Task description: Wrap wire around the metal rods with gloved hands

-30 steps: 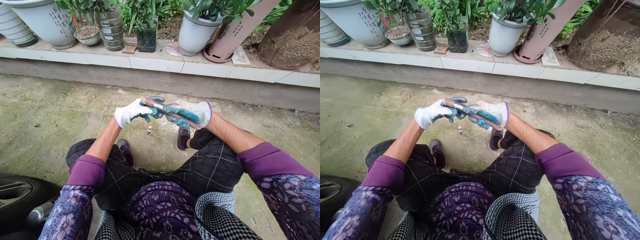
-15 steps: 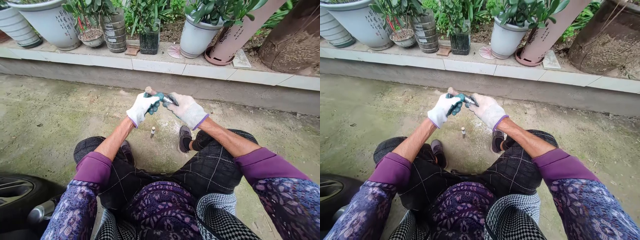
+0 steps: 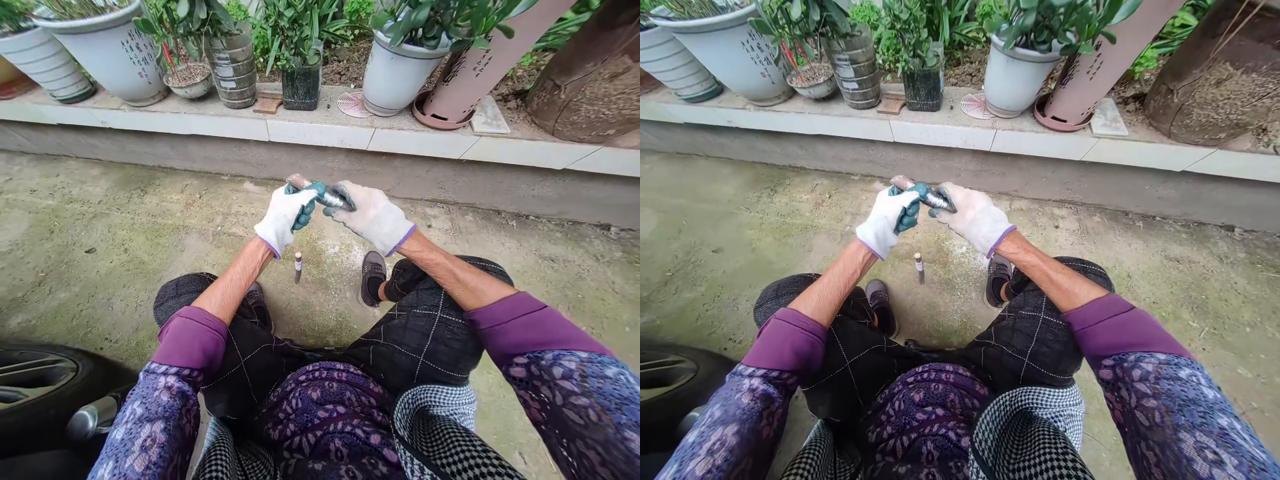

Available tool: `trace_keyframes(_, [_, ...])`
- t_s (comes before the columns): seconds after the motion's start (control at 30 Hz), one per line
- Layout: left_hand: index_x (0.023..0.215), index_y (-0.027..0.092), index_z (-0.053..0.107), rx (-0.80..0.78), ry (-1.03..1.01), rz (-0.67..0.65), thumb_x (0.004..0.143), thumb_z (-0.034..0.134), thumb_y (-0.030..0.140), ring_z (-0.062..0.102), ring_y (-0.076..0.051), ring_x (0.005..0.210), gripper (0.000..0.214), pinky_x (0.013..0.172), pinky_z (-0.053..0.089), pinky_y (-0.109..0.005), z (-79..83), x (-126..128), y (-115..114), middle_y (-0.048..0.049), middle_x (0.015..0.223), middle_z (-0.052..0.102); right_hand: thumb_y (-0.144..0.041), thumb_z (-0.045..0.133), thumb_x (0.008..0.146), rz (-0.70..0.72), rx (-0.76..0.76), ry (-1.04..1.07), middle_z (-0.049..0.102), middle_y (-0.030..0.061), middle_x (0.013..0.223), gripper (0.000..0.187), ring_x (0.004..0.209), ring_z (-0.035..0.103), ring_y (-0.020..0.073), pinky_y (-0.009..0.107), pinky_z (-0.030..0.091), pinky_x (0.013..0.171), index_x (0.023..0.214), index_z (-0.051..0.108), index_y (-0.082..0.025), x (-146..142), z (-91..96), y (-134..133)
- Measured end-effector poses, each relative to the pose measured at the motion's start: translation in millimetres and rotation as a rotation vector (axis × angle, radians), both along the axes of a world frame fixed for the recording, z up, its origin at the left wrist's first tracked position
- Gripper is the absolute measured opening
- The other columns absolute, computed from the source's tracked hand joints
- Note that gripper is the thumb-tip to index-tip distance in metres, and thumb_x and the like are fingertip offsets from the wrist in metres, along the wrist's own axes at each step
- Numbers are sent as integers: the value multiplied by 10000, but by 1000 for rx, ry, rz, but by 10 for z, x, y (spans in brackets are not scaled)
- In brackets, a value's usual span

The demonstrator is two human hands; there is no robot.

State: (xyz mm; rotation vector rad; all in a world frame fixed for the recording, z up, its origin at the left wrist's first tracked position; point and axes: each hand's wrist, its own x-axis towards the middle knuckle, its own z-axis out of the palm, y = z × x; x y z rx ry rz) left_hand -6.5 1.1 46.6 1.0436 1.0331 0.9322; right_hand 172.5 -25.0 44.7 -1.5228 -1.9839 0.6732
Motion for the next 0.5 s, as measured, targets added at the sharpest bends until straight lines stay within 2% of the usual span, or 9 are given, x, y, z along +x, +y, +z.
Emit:
trace_keyframes(0.07, [782, 183, 533, 0, -52, -53, 829, 729, 299, 303, -23, 354, 233, 359, 193, -179, 36, 1, 17, 97, 488, 418, -434, 680, 840, -20, 19, 51, 681, 54, 871, 331, 730, 585, 177, 276, 457, 606, 1063, 645, -192, -10, 58, -25])
trace_keyframes(0.2, [790, 180, 531, 57, -74, -186, 814, 687, 259, 345, -31, 368, 177, 369, 230, -180, 134, -61, -11, 85, 507, 441, -519, 646, 885, 39, -289, 538, 530, -32, 641, 354, 459, 373, 77, 209, 308, 375, 991, 621, -182, 17, 253, -135])
trace_keyframes(0.3, [802, 180, 550, 75, -66, -225, 791, 653, 234, 326, -32, 372, 116, 376, 227, -181, 129, -125, -29, 88, 507, 432, -507, 648, 898, 124, -471, 785, 466, -63, 604, 357, 403, 307, 53, 192, 238, 312, 1018, 614, -172, 81, 332, -181])
trace_keyframes(0.4, [731, 179, 563, 103, 30, -254, 766, 637, 209, 310, -36, 376, 87, 386, 230, -189, 103, -174, -38, 79, 475, 421, -475, 665, 894, 245, -631, 784, 454, -76, 580, 348, 388, 288, 46, 182, 226, 304, 1041, 617, -164, 196, 336, -191])
trace_keyframes(0.5, [668, 162, 611, 155, 214, -317, 723, 647, 162, 352, -45, 398, 65, 406, 260, -195, 94, -192, -65, 54, 455, 459, -494, 672, 875, 378, -760, 679, 454, -84, 558, 373, 375, 274, 45, 185, 220, 307, 1044, 635, -164, 319, 301, -205])
